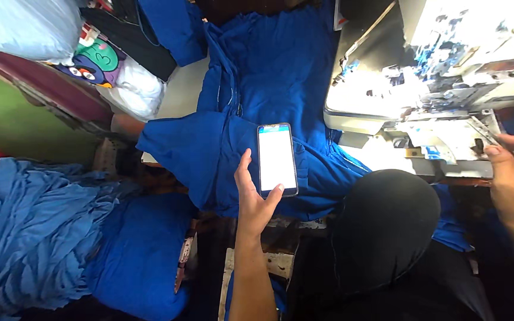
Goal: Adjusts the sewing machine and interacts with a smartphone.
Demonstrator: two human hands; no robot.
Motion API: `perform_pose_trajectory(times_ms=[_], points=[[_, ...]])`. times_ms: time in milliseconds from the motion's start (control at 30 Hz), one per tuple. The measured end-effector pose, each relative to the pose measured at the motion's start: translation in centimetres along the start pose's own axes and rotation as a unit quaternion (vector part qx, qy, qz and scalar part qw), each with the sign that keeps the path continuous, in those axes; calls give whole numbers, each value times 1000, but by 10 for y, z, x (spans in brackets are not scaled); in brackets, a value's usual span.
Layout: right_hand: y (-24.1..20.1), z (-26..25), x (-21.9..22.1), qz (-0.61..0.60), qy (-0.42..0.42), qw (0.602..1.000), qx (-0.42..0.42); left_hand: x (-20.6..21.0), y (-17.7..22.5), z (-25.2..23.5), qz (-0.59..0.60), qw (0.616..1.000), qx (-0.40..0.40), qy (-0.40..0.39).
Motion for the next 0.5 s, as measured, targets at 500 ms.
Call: perform_pose_trajectory(times_ms=[500], points=[[-44,-27,5,22,-5,997,-72,-5,0,-5,-4,998,44,-34]])
Point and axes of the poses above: each hand's wrist, its own z-axis away from the middle knuckle, its own x-axis out of the palm, y = z × x, the point moved 2 cm from there along -z, towards the middle knuckle, and after that the axes turned 1 degree about x, right-handed, at the moved point
